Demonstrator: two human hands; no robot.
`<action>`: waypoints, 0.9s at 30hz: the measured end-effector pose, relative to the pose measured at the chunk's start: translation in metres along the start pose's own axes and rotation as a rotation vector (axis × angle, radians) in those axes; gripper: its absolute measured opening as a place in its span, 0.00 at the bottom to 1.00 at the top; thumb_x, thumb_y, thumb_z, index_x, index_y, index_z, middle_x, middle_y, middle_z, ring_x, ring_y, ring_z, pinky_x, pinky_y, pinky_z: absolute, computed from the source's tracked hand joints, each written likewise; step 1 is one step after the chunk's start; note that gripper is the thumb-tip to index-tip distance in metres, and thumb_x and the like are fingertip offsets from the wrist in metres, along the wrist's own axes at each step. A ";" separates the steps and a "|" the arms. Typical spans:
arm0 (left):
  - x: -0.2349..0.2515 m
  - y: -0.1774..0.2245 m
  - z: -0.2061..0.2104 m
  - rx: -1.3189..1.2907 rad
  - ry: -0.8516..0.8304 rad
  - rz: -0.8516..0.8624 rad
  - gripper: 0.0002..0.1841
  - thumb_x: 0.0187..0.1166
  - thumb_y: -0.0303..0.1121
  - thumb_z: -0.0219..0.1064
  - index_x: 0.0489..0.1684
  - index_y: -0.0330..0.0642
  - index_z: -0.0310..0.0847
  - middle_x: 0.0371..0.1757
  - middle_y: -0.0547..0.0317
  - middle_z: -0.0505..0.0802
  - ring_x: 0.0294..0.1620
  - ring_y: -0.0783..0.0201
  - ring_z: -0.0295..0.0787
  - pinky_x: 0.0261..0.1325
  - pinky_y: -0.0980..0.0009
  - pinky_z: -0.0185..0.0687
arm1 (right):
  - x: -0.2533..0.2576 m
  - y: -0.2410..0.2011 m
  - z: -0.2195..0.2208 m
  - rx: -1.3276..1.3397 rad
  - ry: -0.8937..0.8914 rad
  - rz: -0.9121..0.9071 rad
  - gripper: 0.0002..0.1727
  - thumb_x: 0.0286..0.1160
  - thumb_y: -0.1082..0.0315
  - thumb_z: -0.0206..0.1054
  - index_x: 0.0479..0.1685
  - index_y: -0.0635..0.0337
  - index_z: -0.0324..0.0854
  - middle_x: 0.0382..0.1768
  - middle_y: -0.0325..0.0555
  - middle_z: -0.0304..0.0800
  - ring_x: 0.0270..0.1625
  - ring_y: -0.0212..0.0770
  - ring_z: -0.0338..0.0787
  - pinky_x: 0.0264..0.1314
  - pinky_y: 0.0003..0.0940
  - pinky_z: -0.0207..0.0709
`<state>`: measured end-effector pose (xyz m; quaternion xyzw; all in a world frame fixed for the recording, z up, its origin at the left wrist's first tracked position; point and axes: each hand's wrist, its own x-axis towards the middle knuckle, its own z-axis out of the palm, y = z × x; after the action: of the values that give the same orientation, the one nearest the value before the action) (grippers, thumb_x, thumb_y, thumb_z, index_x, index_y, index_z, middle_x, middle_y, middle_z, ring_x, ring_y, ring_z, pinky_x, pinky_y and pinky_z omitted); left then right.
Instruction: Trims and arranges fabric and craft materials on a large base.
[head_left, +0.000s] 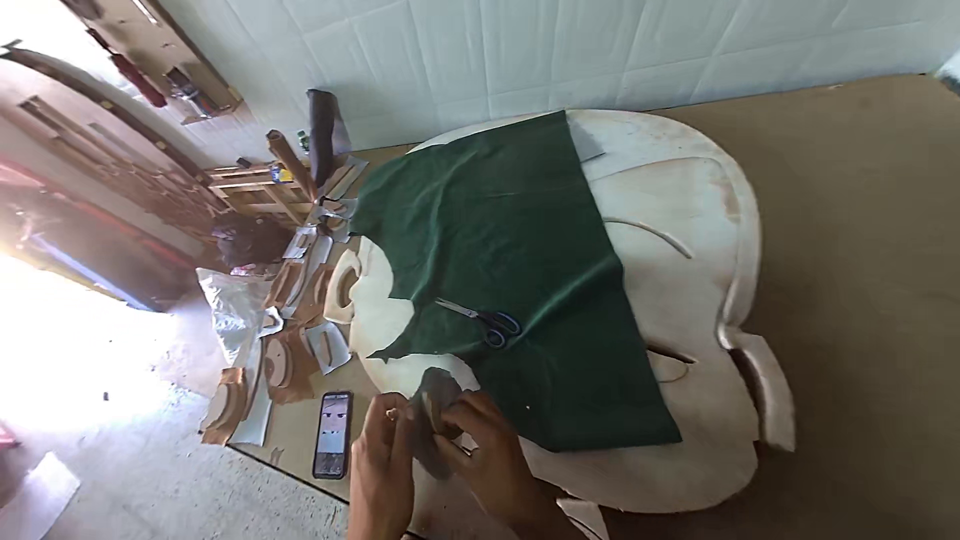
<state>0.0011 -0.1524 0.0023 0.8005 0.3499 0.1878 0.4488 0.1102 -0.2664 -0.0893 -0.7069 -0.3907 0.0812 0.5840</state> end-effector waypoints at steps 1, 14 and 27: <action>-0.003 0.003 -0.004 -0.026 0.003 -0.007 0.12 0.83 0.37 0.67 0.58 0.44 0.81 0.30 0.64 0.91 0.26 0.66 0.87 0.30 0.64 0.87 | 0.000 -0.002 0.003 0.008 -0.001 -0.011 0.10 0.64 0.58 0.81 0.41 0.49 0.92 0.45 0.39 0.91 0.55 0.38 0.89 0.57 0.39 0.87; -0.008 -0.027 -0.090 0.216 0.174 0.180 0.27 0.68 0.34 0.81 0.68 0.41 0.81 0.54 0.65 0.96 0.49 0.70 0.96 0.54 0.64 0.98 | 0.010 -0.032 0.058 0.091 -0.116 -0.064 0.17 0.64 0.46 0.82 0.45 0.43 0.91 0.45 0.31 0.92 0.52 0.32 0.88 0.50 0.33 0.85; 0.030 -0.189 -0.297 -0.066 -0.026 -0.238 0.29 0.62 0.26 0.81 0.66 0.42 0.81 0.50 0.57 0.97 0.46 0.57 0.98 0.52 0.58 0.98 | -0.012 -0.008 0.107 -0.020 -0.373 0.403 0.13 0.77 0.56 0.73 0.47 0.55 0.92 0.42 0.42 0.92 0.41 0.36 0.90 0.40 0.35 0.86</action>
<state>-0.2351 0.1099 -0.0025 0.7404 0.4304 0.1342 0.4987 0.0375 -0.1922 -0.1193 -0.7490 -0.3438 0.3204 0.4671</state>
